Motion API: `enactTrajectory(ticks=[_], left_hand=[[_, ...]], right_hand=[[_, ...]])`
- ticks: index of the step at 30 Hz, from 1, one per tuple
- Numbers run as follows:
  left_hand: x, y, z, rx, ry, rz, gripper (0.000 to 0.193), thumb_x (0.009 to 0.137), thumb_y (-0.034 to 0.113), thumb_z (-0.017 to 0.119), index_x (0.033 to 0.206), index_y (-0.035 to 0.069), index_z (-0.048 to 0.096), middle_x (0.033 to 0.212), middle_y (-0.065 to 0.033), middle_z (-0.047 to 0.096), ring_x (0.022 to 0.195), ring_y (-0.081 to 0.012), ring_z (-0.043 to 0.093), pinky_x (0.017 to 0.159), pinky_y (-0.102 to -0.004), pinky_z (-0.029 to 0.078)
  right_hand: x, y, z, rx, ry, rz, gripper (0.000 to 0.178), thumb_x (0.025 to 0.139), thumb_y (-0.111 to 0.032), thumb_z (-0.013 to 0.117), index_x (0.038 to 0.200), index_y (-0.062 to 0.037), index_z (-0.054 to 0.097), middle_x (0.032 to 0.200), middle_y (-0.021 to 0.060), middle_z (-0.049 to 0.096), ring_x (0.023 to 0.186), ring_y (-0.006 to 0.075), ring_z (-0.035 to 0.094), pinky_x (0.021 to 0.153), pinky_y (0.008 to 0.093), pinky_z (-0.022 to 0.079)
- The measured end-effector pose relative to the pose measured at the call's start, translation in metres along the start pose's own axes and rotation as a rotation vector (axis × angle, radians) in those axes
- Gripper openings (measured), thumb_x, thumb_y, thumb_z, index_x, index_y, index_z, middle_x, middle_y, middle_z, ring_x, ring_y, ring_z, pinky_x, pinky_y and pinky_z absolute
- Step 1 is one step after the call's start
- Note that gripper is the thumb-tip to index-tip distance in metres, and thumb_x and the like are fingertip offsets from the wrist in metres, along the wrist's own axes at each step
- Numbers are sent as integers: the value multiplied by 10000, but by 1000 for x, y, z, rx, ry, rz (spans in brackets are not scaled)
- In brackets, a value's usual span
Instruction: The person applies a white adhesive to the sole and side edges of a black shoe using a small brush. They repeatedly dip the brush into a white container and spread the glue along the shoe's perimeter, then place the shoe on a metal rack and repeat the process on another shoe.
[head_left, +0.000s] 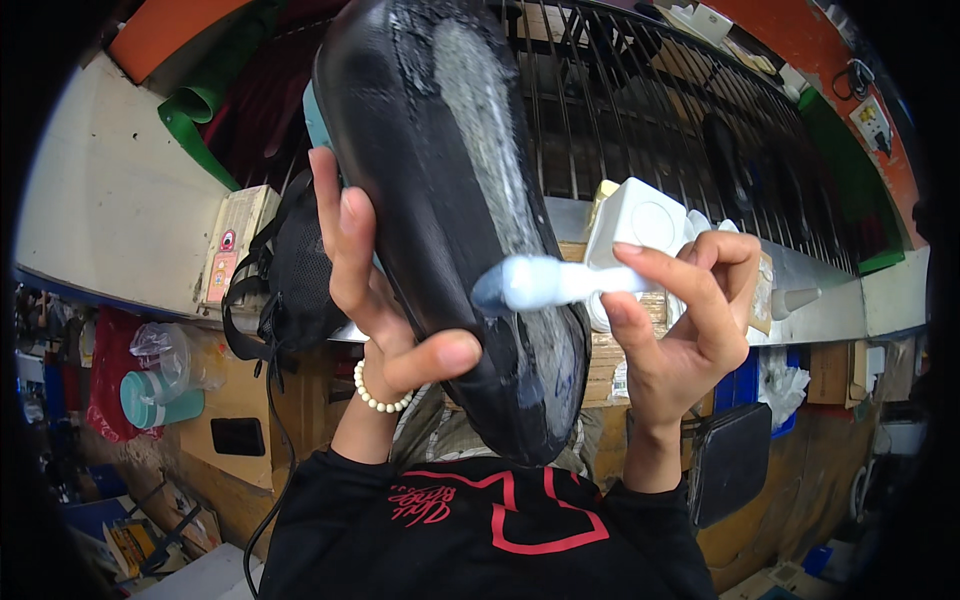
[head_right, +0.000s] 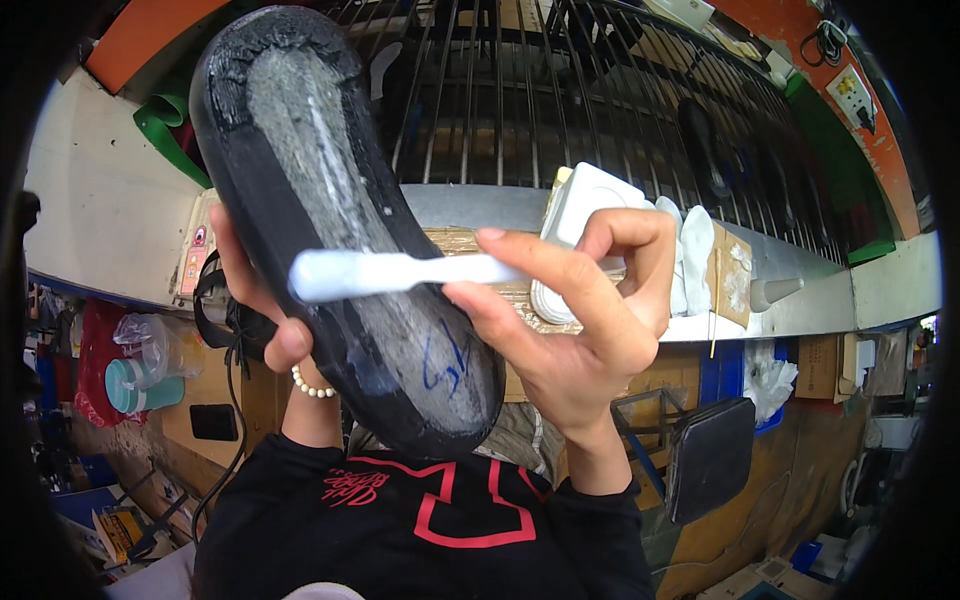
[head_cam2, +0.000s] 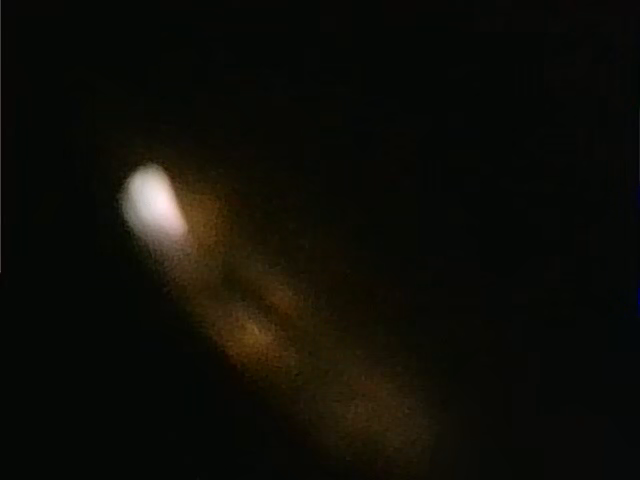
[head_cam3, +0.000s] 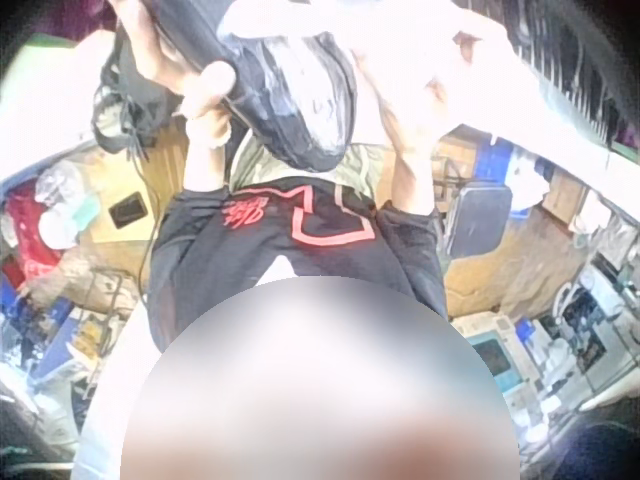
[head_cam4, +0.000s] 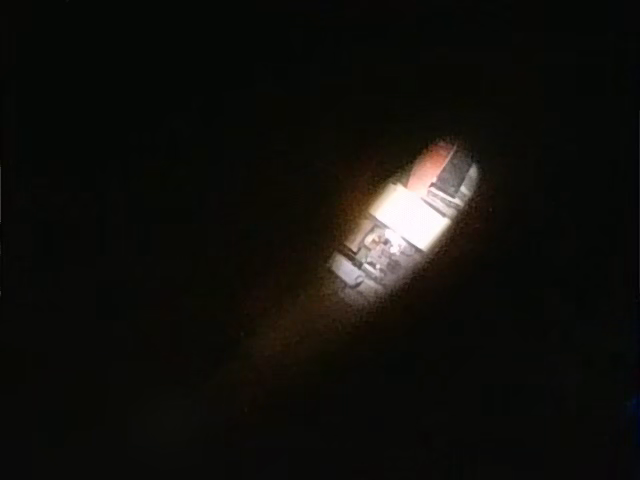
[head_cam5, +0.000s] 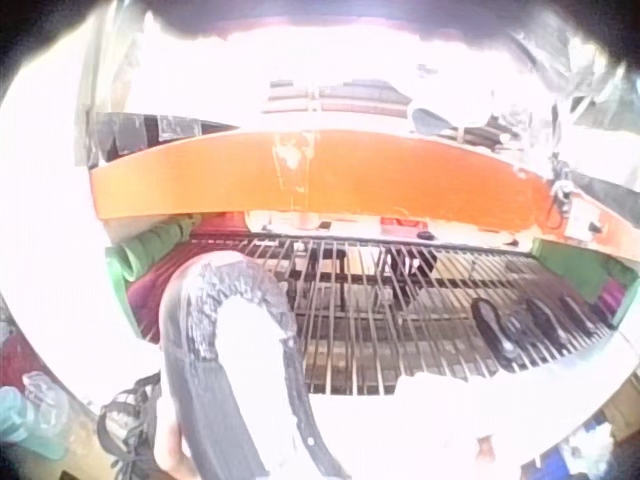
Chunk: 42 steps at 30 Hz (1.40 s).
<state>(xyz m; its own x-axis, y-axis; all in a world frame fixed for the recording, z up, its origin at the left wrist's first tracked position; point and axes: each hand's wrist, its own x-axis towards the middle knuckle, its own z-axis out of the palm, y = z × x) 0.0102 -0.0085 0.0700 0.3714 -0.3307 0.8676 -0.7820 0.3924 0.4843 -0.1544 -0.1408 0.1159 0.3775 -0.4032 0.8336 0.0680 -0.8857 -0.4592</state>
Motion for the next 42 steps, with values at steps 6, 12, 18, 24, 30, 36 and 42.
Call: enactTrajectory(ticks=[6, 12, 18, 24, 30, 36, 42], left_hand=[[5, 15, 5, 216, -72, 100, 794, 852, 378, 721, 1496, 423, 259, 1611, -159, 158, 1425, -551, 193, 1144, -659, 317], [6, 25, 6, 342, -78, 191, 837, 828, 317, 767, 1448, 528, 245, 1583, -151, 192, 1358, -627, 261, 1098, -706, 363], [-9, 17, 5, 389, -73, 356, 908, 804, 270, 808, 1408, 616, 226, 1563, -138, 216, 1301, -691, 320, 1061, -741, 404], [-24, 4, 1, 394, -109, 500, 948, 797, 272, 816, 1410, 630, 187, 1581, -86, 195, 1307, -694, 316, 1075, -705, 423], [-32, -2, -9, 404, -221, 531, 1017, 788, 222, 827, 1415, 637, 142, 1588, -42, 190, 1327, -689, 301, 1091, -669, 436], [-36, 13, 5, 274, -180, 354, 1035, 781, 177, 826, 1418, 629, 148, 1585, -41, 191, 1324, -674, 325, 1065, -638, 483], [0, -1, 7, 351, -119, 641, 966, 789, 156, 813, 1403, 613, 224, 1539, -85, 255, 1265, -690, 380, 1016, -700, 485]], right_hand=[[16, -2, 0, -37, 29, -22, 364, 718, -287, 883, 990, -65, 786, 930, 24, 393, 879, 174, 415, 787, 291, 383], [27, -2, 0, -93, 89, -50, 326, 754, -244, 861, 993, -37, 779, 917, 23, 400, 881, 163, 413, 789, 284, 380], [37, -1, -3, -149, 147, -56, 270, 796, -222, 833, 974, -28, 774, 893, 18, 405, 867, 155, 416, 779, 283, 367], [41, 3, -9, -144, 137, 58, 219, 837, -188, 805, 958, -10, 764, 887, 16, 408, 863, 147, 419, 779, 277, 363], [37, 22, -10, 74, 93, -61, 312, 810, -239, 816, 989, 7, 750, 957, 27, 396, 893, 141, 420, 806, 283, 368], [33, 31, -17, 96, 40, -74, 434, 727, -382, 844, 972, -32, 769, 956, 32, 388, 854, 152, 419, 743, 285, 370], [33, 46, -20, 154, -78, -151, 505, 713, -512, 838, 943, -66, 786, 940, 34, 396, 815, 159, 423, 692, 285, 342]])
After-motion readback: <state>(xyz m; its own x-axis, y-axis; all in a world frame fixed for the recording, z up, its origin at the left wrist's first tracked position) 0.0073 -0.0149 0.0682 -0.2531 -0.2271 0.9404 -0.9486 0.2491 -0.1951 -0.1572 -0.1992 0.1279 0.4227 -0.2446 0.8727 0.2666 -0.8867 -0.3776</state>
